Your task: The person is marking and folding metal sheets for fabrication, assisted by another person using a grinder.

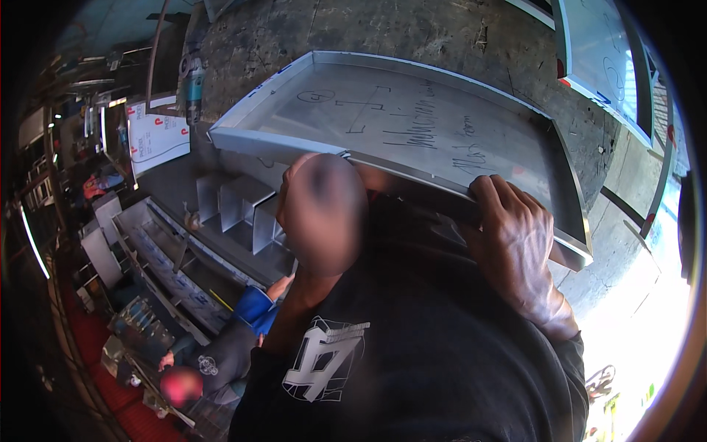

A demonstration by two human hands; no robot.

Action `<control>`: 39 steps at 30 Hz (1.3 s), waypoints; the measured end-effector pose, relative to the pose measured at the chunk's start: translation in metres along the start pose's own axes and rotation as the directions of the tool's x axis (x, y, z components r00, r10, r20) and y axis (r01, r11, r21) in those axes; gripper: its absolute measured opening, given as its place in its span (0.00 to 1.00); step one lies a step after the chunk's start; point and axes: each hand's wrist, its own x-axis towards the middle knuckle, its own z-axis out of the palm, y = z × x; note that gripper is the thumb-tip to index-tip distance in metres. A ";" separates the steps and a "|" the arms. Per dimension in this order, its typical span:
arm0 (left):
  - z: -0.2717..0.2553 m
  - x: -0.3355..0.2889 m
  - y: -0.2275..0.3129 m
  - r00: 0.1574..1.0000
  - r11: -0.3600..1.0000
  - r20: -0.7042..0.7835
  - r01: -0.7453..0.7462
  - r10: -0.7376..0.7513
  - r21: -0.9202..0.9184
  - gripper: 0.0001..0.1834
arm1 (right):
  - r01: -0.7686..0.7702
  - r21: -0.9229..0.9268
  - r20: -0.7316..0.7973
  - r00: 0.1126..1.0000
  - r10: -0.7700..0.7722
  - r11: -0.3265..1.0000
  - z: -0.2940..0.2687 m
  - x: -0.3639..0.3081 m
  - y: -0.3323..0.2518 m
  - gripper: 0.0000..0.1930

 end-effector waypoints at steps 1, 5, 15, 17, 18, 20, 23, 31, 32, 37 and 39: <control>0.001 -0.001 -0.001 1.000 1.000 -0.012 0.001 -0.001 -0.003 0.10 | 0.004 -0.001 0.001 1.000 -0.004 1.000 0.001 0.000 0.000 0.19; 0.009 -0.003 0.000 0.998 0.999 -0.055 -0.015 0.018 0.045 0.11 | 0.008 -0.005 0.001 1.000 -0.008 1.000 0.001 0.003 0.000 0.19; 0.010 0.015 -0.012 0.948 0.925 -0.015 -0.308 0.319 0.223 0.07 | 0.027 -0.015 0.032 0.999 -0.027 1.000 0.001 -0.004 0.003 0.22; 0.004 0.021 -0.013 0.941 0.920 -0.001 -0.330 0.338 0.212 0.07 | 0.041 -0.016 0.022 0.999 -0.040 0.999 0.000 -0.003 0.003 0.22; 0.004 0.025 -0.012 0.943 0.923 0.014 -0.328 0.332 0.203 0.06 | 0.048 -0.024 0.013 0.999 -0.047 0.999 0.000 -0.003 0.003 0.22; 0.005 0.026 -0.012 0.945 0.926 0.029 -0.326 0.327 0.191 0.05 | 0.041 -0.019 0.012 0.999 -0.041 0.999 0.000 -0.004 0.002 0.22; 0.007 0.024 -0.009 0.981 0.974 0.009 -0.192 0.192 0.119 0.06 | 0.034 -0.012 0.003 0.999 -0.034 0.999 0.001 -0.002 0.001 0.21; 0.017 0.011 -0.004 0.968 0.955 -0.085 -0.216 0.237 0.204 0.10 | 0.026 -0.031 0.017 1.000 -0.026 0.999 0.005 -0.001 -0.001 0.18; 0.019 0.011 -0.006 0.950 0.928 -0.077 -0.275 0.303 0.252 0.09 | 0.029 -0.030 0.019 0.999 -0.029 0.999 0.006 -0.001 -0.001 0.18; 0.009 0.014 -0.019 0.952 0.926 -0.012 -0.294 0.305 0.236 0.07 | 0.023 -0.032 0.001 1.000 -0.023 0.999 0.007 -0.005 -0.002 0.18; 0.008 0.012 -0.020 0.971 0.951 -0.044 -0.218 0.233 0.221 0.07 | 0.018 -0.029 -0.002 1.000 -0.018 0.999 0.010 -0.008 -0.001 0.18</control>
